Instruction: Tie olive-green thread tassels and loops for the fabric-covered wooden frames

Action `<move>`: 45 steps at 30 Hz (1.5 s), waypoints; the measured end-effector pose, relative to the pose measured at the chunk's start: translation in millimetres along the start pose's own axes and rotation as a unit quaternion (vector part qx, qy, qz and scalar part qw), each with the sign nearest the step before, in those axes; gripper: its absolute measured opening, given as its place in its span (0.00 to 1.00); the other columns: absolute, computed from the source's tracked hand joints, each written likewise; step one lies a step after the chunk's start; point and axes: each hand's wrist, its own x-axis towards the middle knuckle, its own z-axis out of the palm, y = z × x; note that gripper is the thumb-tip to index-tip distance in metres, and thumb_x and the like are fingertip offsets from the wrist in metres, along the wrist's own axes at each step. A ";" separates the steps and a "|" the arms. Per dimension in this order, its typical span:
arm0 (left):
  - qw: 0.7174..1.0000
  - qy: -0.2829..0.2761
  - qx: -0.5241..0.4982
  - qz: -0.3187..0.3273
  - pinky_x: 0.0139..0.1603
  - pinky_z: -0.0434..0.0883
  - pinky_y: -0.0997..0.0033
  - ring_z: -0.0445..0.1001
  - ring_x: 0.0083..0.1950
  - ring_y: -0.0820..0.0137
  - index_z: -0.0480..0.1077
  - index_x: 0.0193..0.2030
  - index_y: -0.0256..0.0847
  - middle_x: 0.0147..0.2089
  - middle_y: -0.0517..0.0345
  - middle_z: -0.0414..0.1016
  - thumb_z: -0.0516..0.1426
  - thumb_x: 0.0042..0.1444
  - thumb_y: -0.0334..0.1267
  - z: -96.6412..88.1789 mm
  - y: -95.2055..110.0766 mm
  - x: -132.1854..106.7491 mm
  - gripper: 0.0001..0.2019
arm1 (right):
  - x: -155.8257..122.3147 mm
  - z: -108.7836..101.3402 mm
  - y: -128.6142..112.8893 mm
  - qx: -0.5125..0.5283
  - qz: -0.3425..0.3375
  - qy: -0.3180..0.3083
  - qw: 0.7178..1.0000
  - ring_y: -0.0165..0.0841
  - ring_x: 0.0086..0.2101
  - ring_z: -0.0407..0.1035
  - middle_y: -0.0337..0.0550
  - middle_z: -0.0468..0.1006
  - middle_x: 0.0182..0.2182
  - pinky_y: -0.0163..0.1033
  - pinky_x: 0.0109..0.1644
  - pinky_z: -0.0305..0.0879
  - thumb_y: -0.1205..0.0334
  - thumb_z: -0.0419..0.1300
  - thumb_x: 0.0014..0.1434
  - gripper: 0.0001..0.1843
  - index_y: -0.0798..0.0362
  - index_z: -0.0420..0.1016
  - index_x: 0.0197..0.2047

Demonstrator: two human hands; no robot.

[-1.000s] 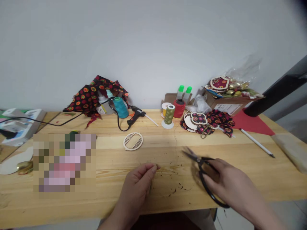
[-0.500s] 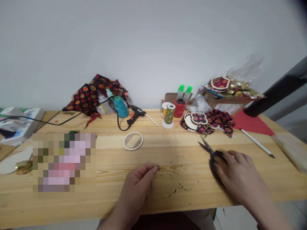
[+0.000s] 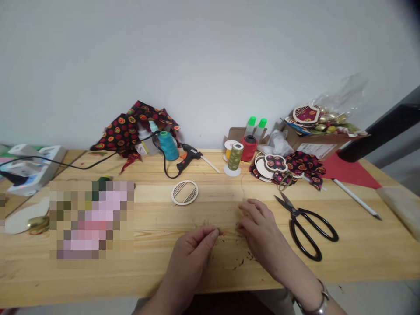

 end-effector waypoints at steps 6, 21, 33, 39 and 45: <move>1.000 -0.001 0.015 -0.003 0.18 0.46 0.76 0.47 0.17 0.77 0.78 0.33 0.38 0.14 0.70 0.53 0.58 0.52 0.48 1.3 0.3 0.3 0.14 | 1.8 -13.1 -13.1 0.181 0.087 0.008 0.980 0.36 0.46 0.65 0.47 0.70 0.44 0.42 0.49 0.65 0.74 0.50 0.60 0.09 0.53 0.67 0.33; 0.999 0.015 -0.020 -0.021 0.17 0.45 0.76 0.46 0.16 0.78 0.79 0.31 0.38 0.12 0.70 0.53 0.62 0.48 0.48 4.7 3.9 -0.7 0.14 | 6.8 -10.1 -43.8 0.250 0.244 0.118 0.930 0.30 0.25 0.66 0.37 0.72 0.22 0.33 0.28 0.62 0.64 0.54 0.60 0.08 0.52 0.69 0.29; 0.981 -0.021 -0.171 -0.089 0.15 0.46 0.80 0.44 0.16 0.81 0.74 0.27 0.37 0.13 0.73 0.51 0.63 0.48 0.46 11.8 3.9 -1.1 0.12 | -8.4 3.6 -66.0 0.179 0.080 0.115 0.974 0.33 0.30 0.67 0.42 0.73 0.28 0.37 0.33 0.65 0.71 0.51 0.61 0.07 0.52 0.67 0.35; 0.971 -0.024 -0.215 -0.098 0.15 0.45 0.81 0.44 0.16 0.82 0.74 0.28 0.36 0.13 0.73 0.51 0.64 0.47 0.45 10.4 3.2 -1.7 0.12 | -10.5 6.6 -67.6 0.177 0.075 0.110 0.975 0.34 0.29 0.67 0.42 0.72 0.28 0.38 0.32 0.65 0.71 0.50 0.62 0.07 0.52 0.66 0.35; 0.967 -0.021 -0.233 -0.097 0.15 0.45 0.81 0.44 0.15 0.82 0.75 0.31 0.35 0.12 0.74 0.51 0.64 0.47 0.43 10.0 1.5 -0.4 0.12 | -10.6 6.7 -66.8 0.185 0.080 0.092 0.975 0.33 0.30 0.67 0.42 0.72 0.28 0.38 0.33 0.65 0.71 0.50 0.61 0.08 0.52 0.67 0.35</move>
